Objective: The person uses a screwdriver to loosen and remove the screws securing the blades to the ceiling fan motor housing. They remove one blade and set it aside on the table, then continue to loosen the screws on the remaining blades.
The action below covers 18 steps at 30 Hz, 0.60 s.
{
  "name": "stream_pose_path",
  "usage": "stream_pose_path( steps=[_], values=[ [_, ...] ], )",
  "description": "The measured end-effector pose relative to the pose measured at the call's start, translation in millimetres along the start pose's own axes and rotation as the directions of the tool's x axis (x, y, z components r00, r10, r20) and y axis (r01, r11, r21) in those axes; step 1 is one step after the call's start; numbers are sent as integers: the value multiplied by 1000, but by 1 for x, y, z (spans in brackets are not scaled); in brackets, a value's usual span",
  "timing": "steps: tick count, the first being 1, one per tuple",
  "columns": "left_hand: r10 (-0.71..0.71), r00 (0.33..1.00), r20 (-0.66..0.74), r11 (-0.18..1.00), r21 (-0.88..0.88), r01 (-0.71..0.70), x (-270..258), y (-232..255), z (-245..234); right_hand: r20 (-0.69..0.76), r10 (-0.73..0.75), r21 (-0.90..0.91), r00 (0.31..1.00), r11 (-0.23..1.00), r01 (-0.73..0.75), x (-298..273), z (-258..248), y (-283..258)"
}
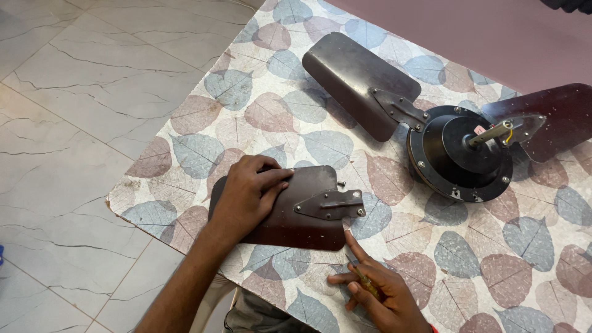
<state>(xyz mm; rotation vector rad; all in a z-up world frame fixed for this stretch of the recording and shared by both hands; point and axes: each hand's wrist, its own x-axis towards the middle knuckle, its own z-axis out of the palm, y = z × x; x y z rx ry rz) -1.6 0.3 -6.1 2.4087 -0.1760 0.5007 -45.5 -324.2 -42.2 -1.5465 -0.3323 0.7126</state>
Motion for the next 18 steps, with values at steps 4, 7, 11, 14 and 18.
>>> stream_pose_path(
  steps=[4, 7, 11, 14, 18],
  values=[
    [-14, 1000, -6, 1000, -13, 14, -1, 0, 0, -27, 11, 6, 1000, 1000, -10, 0, -1, 1],
    [-6, 1000, -10, 1000, 1, 6, -1, 0, 0, -22, -37, 66, 999, 997, 38, 0, -3, 4],
    [-2, 1000, -14, 1000, 22, 2, -1, 2, -1, -30, -32, 76, 999, 997, 34, -1, -5, 5],
    [3, 1000, -21, 1000, 24, -2, -1, 4, -2, -22, -16, 61, 1000, 998, 17, -1, -5, 3],
    [-19, 1000, -10, 999, 33, 20, 0, 3, -4, -22, 21, 71, 1000, 997, -20, 0, -5, 0]
  ],
)
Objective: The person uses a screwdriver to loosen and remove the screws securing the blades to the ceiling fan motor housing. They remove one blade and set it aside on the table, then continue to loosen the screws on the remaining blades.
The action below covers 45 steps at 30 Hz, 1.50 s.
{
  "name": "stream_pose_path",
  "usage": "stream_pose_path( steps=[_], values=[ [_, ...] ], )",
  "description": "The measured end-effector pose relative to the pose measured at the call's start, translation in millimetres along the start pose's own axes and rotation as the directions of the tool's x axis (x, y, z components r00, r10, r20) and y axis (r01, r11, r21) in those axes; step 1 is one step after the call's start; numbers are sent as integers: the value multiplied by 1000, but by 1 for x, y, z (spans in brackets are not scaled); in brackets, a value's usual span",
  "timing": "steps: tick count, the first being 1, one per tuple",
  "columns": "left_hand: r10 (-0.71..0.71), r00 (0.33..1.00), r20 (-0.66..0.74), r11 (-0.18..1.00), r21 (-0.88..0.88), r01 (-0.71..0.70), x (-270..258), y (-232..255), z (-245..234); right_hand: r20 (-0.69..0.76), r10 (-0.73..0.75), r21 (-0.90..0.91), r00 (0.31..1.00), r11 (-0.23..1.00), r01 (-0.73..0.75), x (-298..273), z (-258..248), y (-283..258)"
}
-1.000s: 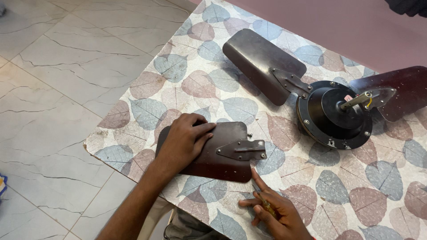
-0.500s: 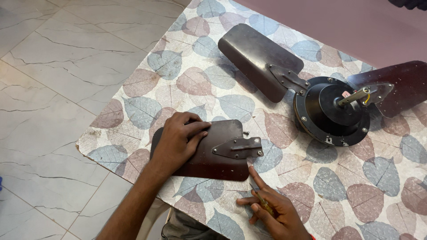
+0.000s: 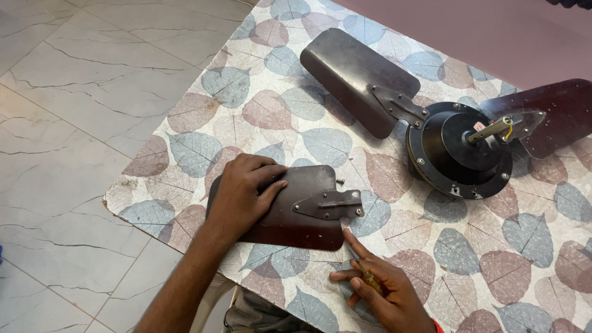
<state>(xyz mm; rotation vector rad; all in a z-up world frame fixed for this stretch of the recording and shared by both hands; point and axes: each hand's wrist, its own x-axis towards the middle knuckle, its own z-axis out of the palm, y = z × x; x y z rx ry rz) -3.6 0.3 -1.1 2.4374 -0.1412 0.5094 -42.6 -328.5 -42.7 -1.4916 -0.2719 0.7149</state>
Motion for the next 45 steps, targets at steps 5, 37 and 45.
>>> stream_pose_path(
  steps=[5, 37, 45],
  values=[
    [-14, 1000, -2, 1000, -7, 14, 0, -1, 0, 3, 14, -15, 1000, 1000, -14, 1, 1, 0],
    [413, 851, 324, 864, 157, -479, 57, 50, 40, -189, -33, -55, 981, 998, 23, -7, -13, 3],
    [366, 762, 534, 815, 211, -539, 69, 51, 67, -169, -88, -16, 982, 996, 87, -7, -16, 13]
  ],
)
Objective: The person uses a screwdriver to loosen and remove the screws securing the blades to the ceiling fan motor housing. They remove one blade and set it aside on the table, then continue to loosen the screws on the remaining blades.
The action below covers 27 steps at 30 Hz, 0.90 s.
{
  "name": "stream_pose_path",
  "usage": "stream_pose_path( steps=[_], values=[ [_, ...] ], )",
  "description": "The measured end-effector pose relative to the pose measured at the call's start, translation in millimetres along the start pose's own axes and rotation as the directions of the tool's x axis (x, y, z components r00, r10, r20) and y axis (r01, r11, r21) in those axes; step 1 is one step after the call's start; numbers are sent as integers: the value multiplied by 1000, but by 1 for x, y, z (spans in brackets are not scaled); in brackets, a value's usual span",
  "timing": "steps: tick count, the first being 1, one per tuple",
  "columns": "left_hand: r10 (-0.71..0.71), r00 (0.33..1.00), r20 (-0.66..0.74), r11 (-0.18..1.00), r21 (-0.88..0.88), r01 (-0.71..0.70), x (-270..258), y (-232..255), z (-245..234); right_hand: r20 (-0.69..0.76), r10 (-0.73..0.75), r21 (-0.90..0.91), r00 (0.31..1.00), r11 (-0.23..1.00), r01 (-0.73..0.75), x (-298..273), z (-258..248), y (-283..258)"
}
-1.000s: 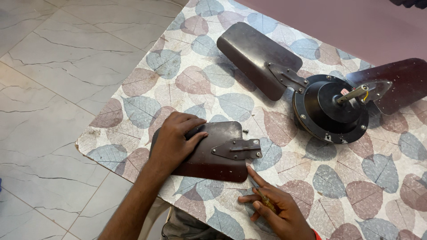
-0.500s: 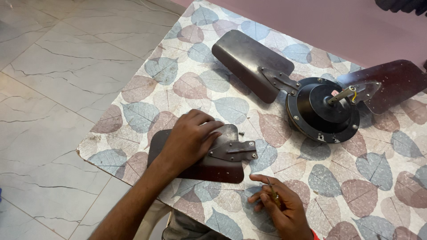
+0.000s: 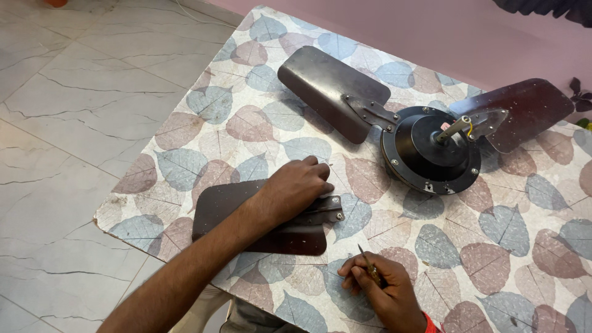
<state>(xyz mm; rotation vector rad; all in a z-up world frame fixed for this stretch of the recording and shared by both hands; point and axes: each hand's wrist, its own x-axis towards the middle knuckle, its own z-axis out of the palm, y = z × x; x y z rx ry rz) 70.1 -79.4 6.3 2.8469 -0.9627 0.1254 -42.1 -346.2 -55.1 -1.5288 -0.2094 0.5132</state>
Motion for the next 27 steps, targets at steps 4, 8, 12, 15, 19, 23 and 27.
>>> stream_pose_path(
  steps=[4, 8, 12, 15, 19, 23, 27],
  values=[
    [17, 1000, -17, 1000, -18, -18, 0, -5, 4, 3, -7, -12, 1000, 1000, 7, 0, 0, -1],
    [21, 997, -74, 999, -33, -23, -2, -6, 6, -25, -10, -29, 1000, 1000, 9, 0, -1, -3],
    [2, 971, -239, 963, -260, -66, -6, -4, 7, -40, -14, -3, 999, 1000, 14, 2, -6, -4],
    [-43, 969, -243, 908, -415, -64, -6, -1, 8, -43, -11, 2, 999, 1000, 11, 3, -7, -5],
    [-62, 967, -247, 853, -517, -77, -6, 1, 10, -54, 3, -8, 999, 1000, -3, 4, -7, -5],
    [-53, 960, -274, 864, -495, -94, -5, 2, 14, -49, 1, -18, 999, 1000, -2, 4, -7, -4],
    [-33, 956, -292, 890, -444, -105, -5, 0, 16, -49, 9, -21, 999, 1000, -10, 4, -8, -4]
  ],
)
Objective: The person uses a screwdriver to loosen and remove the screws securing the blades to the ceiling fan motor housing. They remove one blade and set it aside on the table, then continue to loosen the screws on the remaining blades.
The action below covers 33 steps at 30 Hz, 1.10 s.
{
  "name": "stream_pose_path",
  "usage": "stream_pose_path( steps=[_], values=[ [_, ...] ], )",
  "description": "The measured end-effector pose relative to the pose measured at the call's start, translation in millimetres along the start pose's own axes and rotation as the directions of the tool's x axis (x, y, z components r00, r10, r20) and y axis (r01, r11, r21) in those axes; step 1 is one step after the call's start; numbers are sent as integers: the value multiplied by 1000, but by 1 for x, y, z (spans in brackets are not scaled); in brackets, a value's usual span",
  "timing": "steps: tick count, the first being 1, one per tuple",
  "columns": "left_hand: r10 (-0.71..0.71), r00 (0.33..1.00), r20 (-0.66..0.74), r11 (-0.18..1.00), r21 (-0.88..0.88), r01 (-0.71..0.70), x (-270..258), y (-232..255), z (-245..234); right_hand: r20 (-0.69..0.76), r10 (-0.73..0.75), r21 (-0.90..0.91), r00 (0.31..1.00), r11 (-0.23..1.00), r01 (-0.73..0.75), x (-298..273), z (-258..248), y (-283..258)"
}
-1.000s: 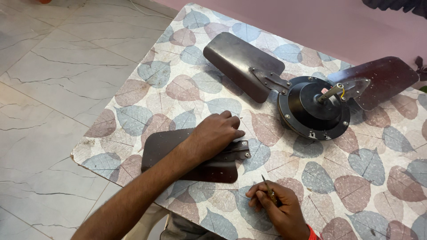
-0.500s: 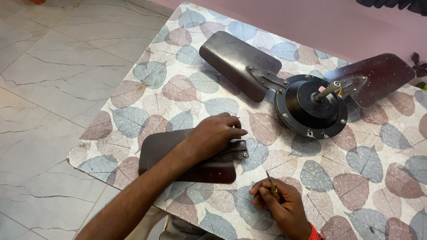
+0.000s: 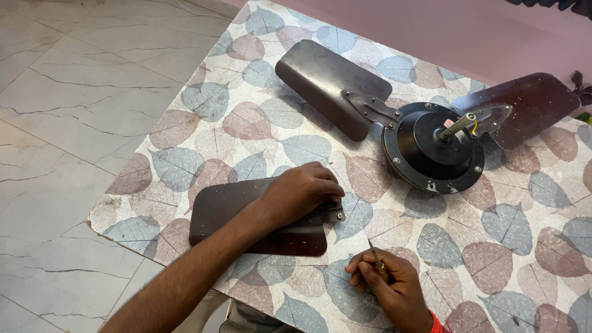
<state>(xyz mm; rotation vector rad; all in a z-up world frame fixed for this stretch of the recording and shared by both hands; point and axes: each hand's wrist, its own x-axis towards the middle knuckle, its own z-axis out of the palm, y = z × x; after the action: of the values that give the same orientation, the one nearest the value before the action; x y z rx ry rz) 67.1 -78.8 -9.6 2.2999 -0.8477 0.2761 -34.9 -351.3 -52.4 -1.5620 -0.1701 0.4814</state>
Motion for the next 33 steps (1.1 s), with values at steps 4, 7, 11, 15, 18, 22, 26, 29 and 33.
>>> stream_pose_path(
  steps=[4, 7, 11, 15, 18, 22, 26, 29, 33],
  values=[
    [1, 1000, 14, 999, 36, -1, -2, -1, 0, 5, -1, 7, 1000, 1000, 1, 0, 0, 0],
    [11, 999, 30, 996, 86, -14, -1, -2, 1, -3, 4, 15, 1000, 1000, -4, 0, 1, -1],
    [44, 999, 26, 989, 139, -47, -3, -3, 2, -8, 18, -1, 1000, 1000, -18, 0, 1, -2],
    [56, 998, 34, 985, 159, -61, -3, -5, 4, -13, 21, -5, 1000, 1000, -21, 0, 1, -2],
    [54, 998, 31, 985, 162, -59, -3, -4, 5, -15, 23, -7, 1000, 1000, -24, 0, 1, 0],
    [45, 998, 35, 987, 152, -50, -3, -4, 5, -11, 12, 4, 1000, 1000, -12, 0, 0, 2],
    [43, 999, 32, 985, 167, -48, -3, -4, 4, -21, 22, 9, 1000, 1000, -22, 0, 0, 2],
    [38, 999, 28, 986, 163, -43, -3, -4, 2, -25, 28, 17, 999, 999, -28, 0, 1, 1],
    [37, 999, -6, 988, 147, -35, -2, -1, -3, -16, -7, 22, 1000, 1000, 8, 0, 1, -4]
  ],
)
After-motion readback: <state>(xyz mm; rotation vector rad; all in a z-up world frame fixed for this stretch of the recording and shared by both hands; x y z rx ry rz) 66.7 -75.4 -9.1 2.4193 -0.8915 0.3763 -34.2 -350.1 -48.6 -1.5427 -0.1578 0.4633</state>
